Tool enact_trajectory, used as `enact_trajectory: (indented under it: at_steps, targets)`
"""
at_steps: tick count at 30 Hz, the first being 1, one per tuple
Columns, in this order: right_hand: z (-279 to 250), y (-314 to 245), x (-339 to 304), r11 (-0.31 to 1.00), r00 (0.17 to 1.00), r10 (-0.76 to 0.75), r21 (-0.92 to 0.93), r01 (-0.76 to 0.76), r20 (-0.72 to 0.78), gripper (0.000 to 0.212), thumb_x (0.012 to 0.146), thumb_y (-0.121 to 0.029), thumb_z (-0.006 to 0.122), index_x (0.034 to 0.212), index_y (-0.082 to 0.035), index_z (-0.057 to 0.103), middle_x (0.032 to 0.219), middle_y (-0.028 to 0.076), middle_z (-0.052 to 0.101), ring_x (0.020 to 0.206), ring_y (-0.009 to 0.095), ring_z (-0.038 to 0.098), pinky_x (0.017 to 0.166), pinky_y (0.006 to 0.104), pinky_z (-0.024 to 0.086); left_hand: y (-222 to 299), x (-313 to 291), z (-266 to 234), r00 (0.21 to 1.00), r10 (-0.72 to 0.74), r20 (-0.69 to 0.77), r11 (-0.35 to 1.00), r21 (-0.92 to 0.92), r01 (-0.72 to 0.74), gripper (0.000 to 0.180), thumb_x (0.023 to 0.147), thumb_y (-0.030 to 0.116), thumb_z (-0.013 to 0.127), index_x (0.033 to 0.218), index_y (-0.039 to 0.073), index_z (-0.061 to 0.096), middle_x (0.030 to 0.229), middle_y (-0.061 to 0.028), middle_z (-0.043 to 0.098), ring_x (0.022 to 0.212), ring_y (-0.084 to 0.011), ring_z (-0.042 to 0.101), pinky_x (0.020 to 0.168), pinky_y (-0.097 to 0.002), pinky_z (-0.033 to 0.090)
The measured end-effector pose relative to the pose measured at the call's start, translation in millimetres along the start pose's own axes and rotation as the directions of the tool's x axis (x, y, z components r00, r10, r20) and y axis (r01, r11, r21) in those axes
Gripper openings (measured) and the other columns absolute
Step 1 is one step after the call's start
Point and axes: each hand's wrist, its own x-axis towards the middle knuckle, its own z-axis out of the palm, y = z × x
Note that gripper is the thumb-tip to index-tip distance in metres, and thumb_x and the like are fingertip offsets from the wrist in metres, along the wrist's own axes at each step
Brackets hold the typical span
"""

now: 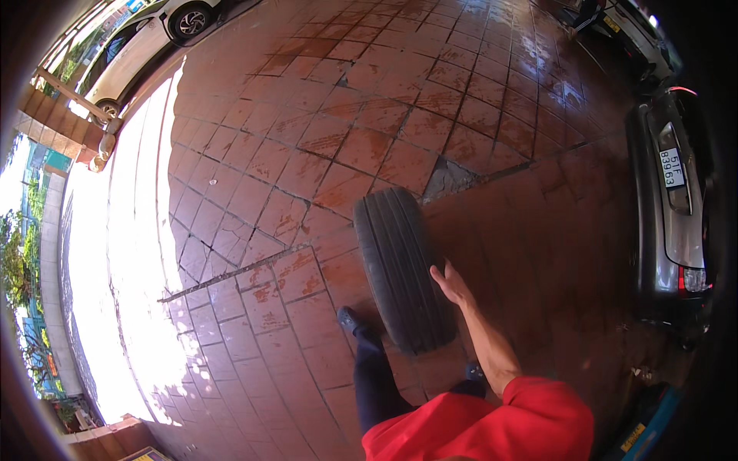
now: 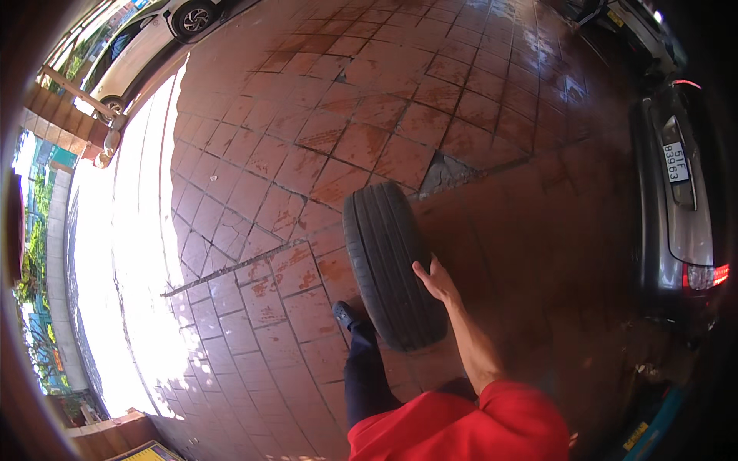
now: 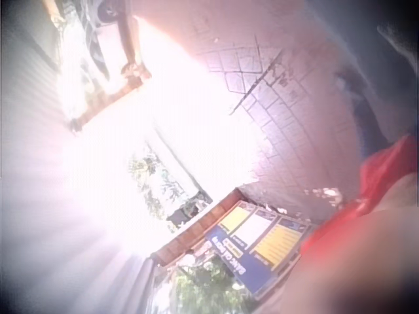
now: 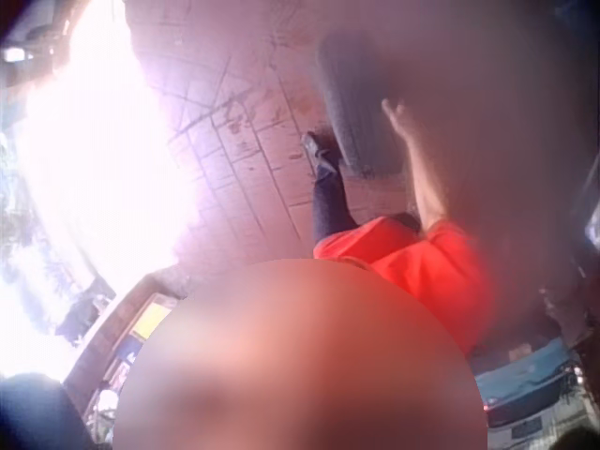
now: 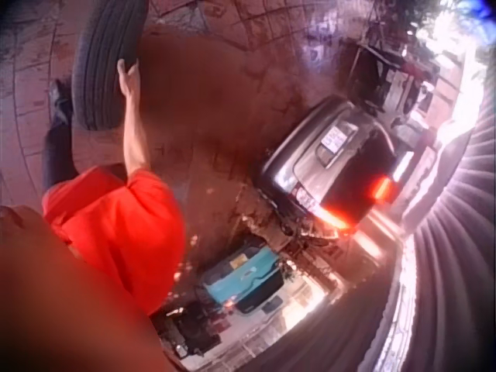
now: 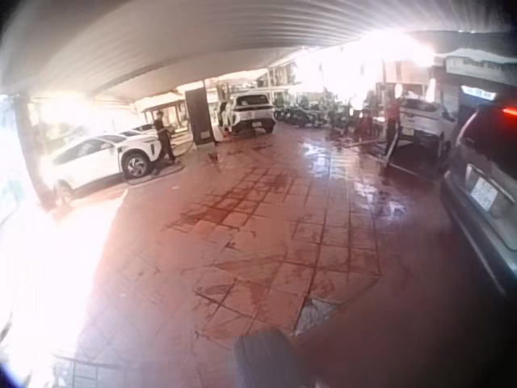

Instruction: The person carries a tire to a white car raised on a jack, lifts the tire onto the wheel hub, and secures it by hand-tightening the lug nuts. The person remains crouched or seated on the floor while fastening the nuts.

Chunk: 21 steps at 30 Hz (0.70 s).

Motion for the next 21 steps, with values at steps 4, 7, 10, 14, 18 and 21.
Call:
enact_trajectory:
  at_steps: [4, 7, 10, 14, 18, 21]
  targets:
    - [13.0, -65.2, 116.4, 0.936, 0.984, -0.106, 0.319, 0.148, -0.145, 0.094, 0.114, -0.070, 0.038, 0.169, 0.005, 0.038, 0.174, 0.025, 0.042, 0.164, 0.037, 0.036, 0.134, 0.0431, 0.027, 182.6, 71.2, -52.4, 0.985, 0.162, 0.063, 0.955, 0.242, -0.172, 0.063, 0.110, 0.052, 0.061, 0.128, -0.007, 0.070, 0.094, -0.0170, 0.075, 0.079, -0.0234, 0.074, 0.071, -0.0373, 0.061]
    - [39.6, -122.3, 159.7, 0.946, 0.949, 0.212, 0.293, -0.139, -0.234, 0.091, 0.114, -0.070, 0.038, 0.167, 0.004, 0.043, 0.173, 0.025, 0.044, 0.163, 0.039, 0.038, 0.133, 0.0444, 0.029, 384.8, 112.7, -100.6, 0.817, 0.576, 0.021, 0.765, 0.340, -0.547, 0.058, 0.110, 0.047, 0.065, 0.123, -0.009, 0.071, 0.093, -0.0194, 0.077, 0.076, -0.0245, 0.078, 0.068, -0.0376, 0.063]
    - [35.0, -206.1, 239.6, 0.923, 0.849, 0.384, 0.132, -0.361, -0.363, 0.089, 0.114, -0.069, 0.039, 0.166, 0.004, 0.044, 0.170, 0.027, 0.047, 0.160, 0.042, 0.043, 0.132, 0.0463, 0.032, 620.5, 143.3, -117.0, 0.590, 0.806, 0.055, 0.591, 0.001, -0.807, 0.048, 0.111, 0.035, 0.064, 0.130, -0.009, 0.069, 0.105, -0.0214, 0.081, 0.090, -0.0295, 0.081, 0.083, -0.0399, 0.063]
    - [-11.3, -322.5, 419.8, 0.997, 0.923, -0.054, 0.033, 0.072, -0.380, 0.091, 0.114, -0.070, 0.038, 0.166, 0.004, 0.043, 0.170, 0.030, 0.045, 0.159, 0.044, 0.043, 0.131, 0.0484, 0.034, 948.1, 187.7, -89.7, 0.437, 0.845, 0.308, 0.396, 0.187, -0.899, 0.045, 0.109, 0.036, 0.066, 0.128, -0.004, 0.073, 0.100, -0.0226, 0.081, 0.087, -0.0302, 0.079, 0.081, -0.0430, 0.061]
    - [2.8, -419.7, 571.4, 0.986, 0.913, -0.026, 0.138, 0.090, -0.407, 0.091, 0.113, -0.071, 0.040, 0.163, 0.004, 0.047, 0.167, 0.029, 0.050, 0.157, 0.044, 0.046, 0.129, 0.0485, 0.037, 1146.0, 216.5, -66.3, 0.426, 0.891, 0.154, 0.426, 0.034, -0.904, 0.052, 0.111, 0.042, 0.061, 0.132, -0.005, 0.070, 0.110, -0.0216, 0.081, 0.092, -0.0292, 0.081, 0.068, -0.0380, 0.061]
    - [20.9, -502.1, 659.5, 0.975, 0.885, 0.216, 0.139, -0.173, -0.412, 0.091, 0.112, -0.072, 0.042, 0.160, 0.004, 0.052, 0.163, 0.029, 0.054, 0.154, 0.045, 0.049, 0.127, 0.0484, 0.040, 1194.8, 205.3, -72.7, 0.675, 0.687, 0.268, 0.653, 0.180, -0.736, 0.051, 0.112, 0.040, 0.060, 0.136, -0.004, 0.067, 0.108, -0.0199, 0.081, 0.089, -0.0269, 0.081, 0.069, -0.0374, 0.063]
